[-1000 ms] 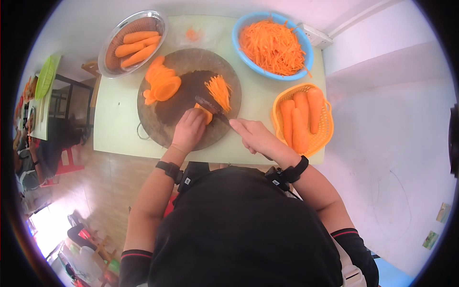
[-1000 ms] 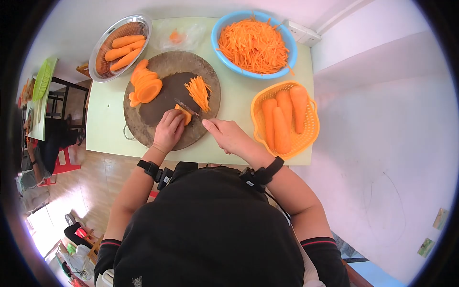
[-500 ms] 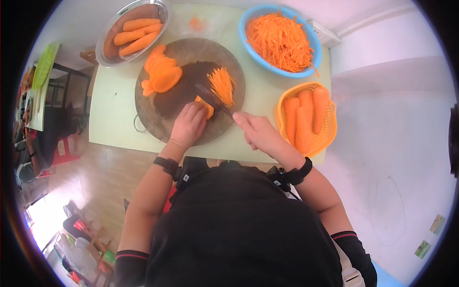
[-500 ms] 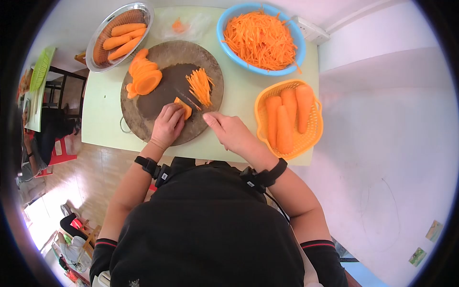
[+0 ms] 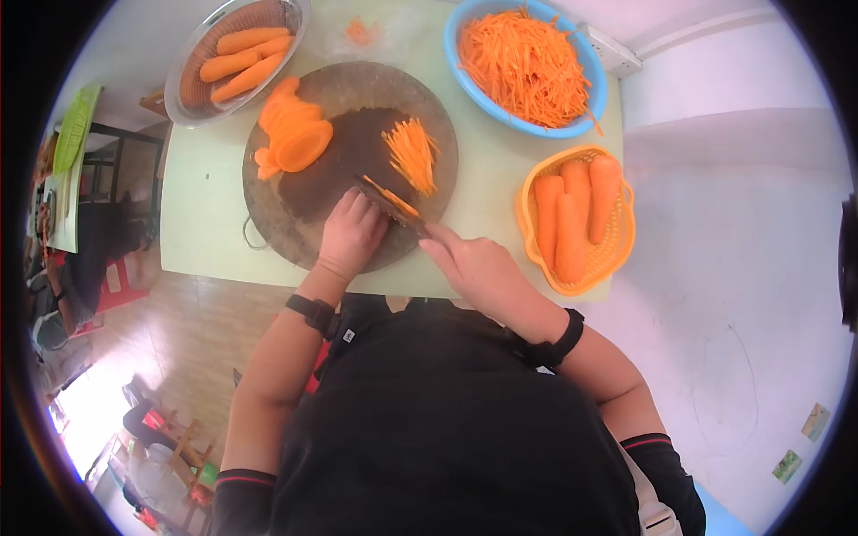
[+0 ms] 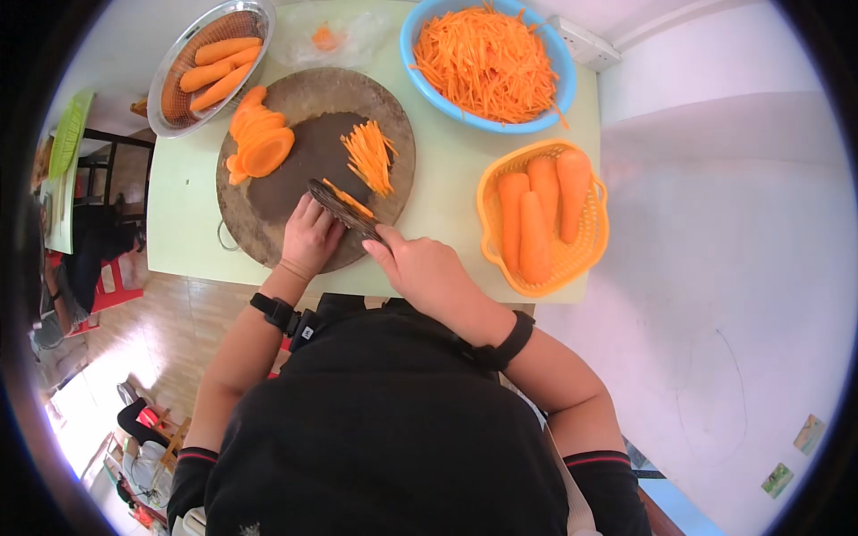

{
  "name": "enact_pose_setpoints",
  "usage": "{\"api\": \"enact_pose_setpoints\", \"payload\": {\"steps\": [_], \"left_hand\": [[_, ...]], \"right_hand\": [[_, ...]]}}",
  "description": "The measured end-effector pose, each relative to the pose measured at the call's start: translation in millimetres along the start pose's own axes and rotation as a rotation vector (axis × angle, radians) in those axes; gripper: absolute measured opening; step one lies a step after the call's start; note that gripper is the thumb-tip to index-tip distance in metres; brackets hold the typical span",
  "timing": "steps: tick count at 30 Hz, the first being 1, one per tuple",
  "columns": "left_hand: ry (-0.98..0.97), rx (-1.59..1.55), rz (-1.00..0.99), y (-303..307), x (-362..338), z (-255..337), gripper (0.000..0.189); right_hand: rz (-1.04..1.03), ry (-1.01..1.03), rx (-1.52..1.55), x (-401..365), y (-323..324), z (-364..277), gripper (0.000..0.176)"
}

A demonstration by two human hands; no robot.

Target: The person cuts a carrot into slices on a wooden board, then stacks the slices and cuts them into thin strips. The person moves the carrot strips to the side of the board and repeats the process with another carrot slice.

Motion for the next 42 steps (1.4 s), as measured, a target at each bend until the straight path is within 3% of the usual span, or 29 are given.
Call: {"api": "enact_pose_setpoints", "payload": {"steps": [13,22,25,27,28,30,42], "left_hand": [[0.003,-0.023,-0.003,0,0,-3,0.035],[0.043,-0.039,-0.039,-2,-2,-5,0.03],[0.042,-0.005,-0.022,-3,-3,-5,0.028],[0.03,-0.014,-0.002,-1,2,-2,0.027],[0.021,-0.021,0.019,0,4,0,0.027],[0.023,-0.024,0.02,0,3,-1,0.027],[0.026,-0.017,0.009,-1,-1,-3,0.028]], "right_hand": [[-0.08,-0.055,-0.04,7,1,-7,0.04],[0.048,0.048,-0.086,28,-17,-2,0.045],[-0.047,-0.057,-0.086,35,-13,1,0.041],[-0.011,-0.09,0.212,37,-9,13,0.047],[-0.009,-0.09,0.211,37,-5,15,0.047],[-0.115,-0.226,0.376,35,3,15,0.049],[-0.047,-0.039,-0.034,6,8,-2,0.047]]}}
Point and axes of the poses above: each hand's wrist, its own x-axis towards the middle knuckle, its own y-axis out of the back of the hand, z = x × y, the point moved 1 cm from there along x, towards the middle knuckle, and after that the axes turned 1 degree about -x, right-handed, at the moved point
